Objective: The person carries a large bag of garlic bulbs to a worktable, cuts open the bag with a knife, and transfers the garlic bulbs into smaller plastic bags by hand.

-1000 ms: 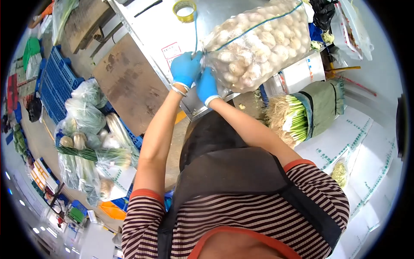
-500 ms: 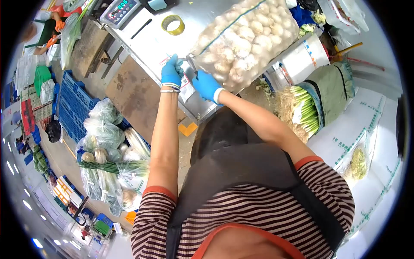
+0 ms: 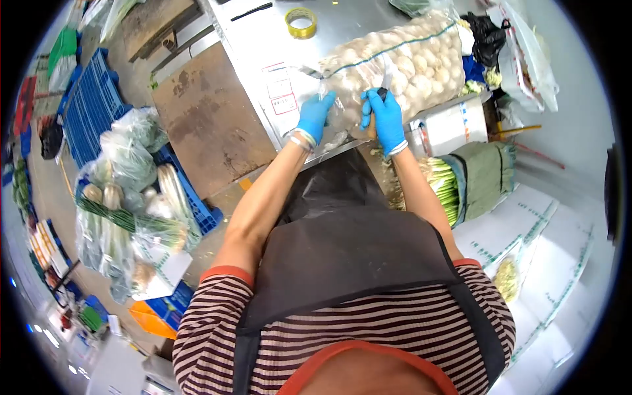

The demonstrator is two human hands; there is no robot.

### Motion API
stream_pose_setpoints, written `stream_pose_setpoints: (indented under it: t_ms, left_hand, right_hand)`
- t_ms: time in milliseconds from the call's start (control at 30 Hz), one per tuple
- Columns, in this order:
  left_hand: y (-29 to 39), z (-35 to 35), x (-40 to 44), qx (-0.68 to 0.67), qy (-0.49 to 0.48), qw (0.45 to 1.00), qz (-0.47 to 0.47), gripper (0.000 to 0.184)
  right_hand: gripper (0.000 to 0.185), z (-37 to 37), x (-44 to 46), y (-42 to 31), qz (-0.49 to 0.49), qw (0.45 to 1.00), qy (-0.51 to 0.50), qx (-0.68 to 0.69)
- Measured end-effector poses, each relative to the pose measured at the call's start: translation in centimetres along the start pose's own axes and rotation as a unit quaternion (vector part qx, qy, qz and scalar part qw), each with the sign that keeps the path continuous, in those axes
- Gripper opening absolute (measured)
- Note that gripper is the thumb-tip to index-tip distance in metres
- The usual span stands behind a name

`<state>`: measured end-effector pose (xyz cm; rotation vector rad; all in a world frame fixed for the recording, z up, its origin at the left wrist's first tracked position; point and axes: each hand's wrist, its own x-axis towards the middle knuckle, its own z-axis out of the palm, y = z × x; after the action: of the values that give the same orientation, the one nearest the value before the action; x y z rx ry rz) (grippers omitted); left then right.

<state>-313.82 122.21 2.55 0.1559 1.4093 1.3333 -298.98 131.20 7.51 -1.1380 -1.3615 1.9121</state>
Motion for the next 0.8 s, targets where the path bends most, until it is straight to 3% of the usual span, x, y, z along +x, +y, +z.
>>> stream_pose_setpoints:
  t_ms: [67,100,200,300,333,367,467,500,567,633,733,800]
  left_hand:
    - [0.8,-0.1,-2.0,-0.006,-0.014,0.999,0.039,0.032]
    - [-0.3,0.4,-1.3,0.126,0.030,0.987,0.098,0.030]
    - [1.2,2.8,-3.1,0.049,0.059,0.994,0.082,0.031]
    - [0.5,2.8,-1.4,-0.058,0.089,0.992,0.075,0.032]
    - [0.5,3.0,-1.1,-0.100,0.094,0.989,0.062,0.032]
    - [-0.5,3.5,-0.1,-0.079,0.126,0.986,0.071,0.031]
    - [0.8,9.1,-2.3,0.150,0.217,0.949,0.173,0.029]
    - [1.3,10.1,-2.8,0.154,0.224,0.951,0.145,0.026]
    - [0.5,12.0,-3.2,0.199,0.269,0.929,0.157,0.026]
    - [-0.1,13.0,-3.3,0.242,0.308,0.903,0.176,0.025]
    - [-1.2,13.7,-3.7,0.274,0.356,0.871,0.199,0.022]
    - [-1.0,14.2,-4.1,0.268,0.376,0.862,0.209,0.020]
  right_hand:
    - [0.020,-0.8,-0.3,-0.3,0.014,1.000,0.001,-0.013]
    - [0.020,-1.0,-0.7,-0.8,0.042,0.999,0.000,-0.008]
    - [0.021,-1.8,-0.8,-1.7,0.080,0.995,-0.063,-0.022]
    - [0.023,-2.8,1.6,-5.8,0.155,0.955,-0.186,-0.173]
    - [0.024,-2.7,2.8,-8.3,0.156,0.949,-0.219,-0.167]
    - [0.023,-3.0,4.8,-10.9,0.132,0.938,-0.238,-0.216]
    - [0.024,-4.4,14.1,-15.8,-0.023,0.925,-0.224,-0.307]
    - [0.025,-4.9,18.3,-16.0,-0.068,0.911,-0.228,-0.337]
    - [0.028,-5.3,26.2,-14.8,-0.063,0.843,-0.257,-0.468]
    - [0.031,-6.4,34.6,-8.5,-0.182,0.703,-0.297,-0.620]
    - [0.035,-4.4,38.1,-3.7,-0.197,0.510,-0.382,-0.745]
    - [0.036,-1.0,37.2,-3.9,-0.191,0.417,-0.385,-0.801]
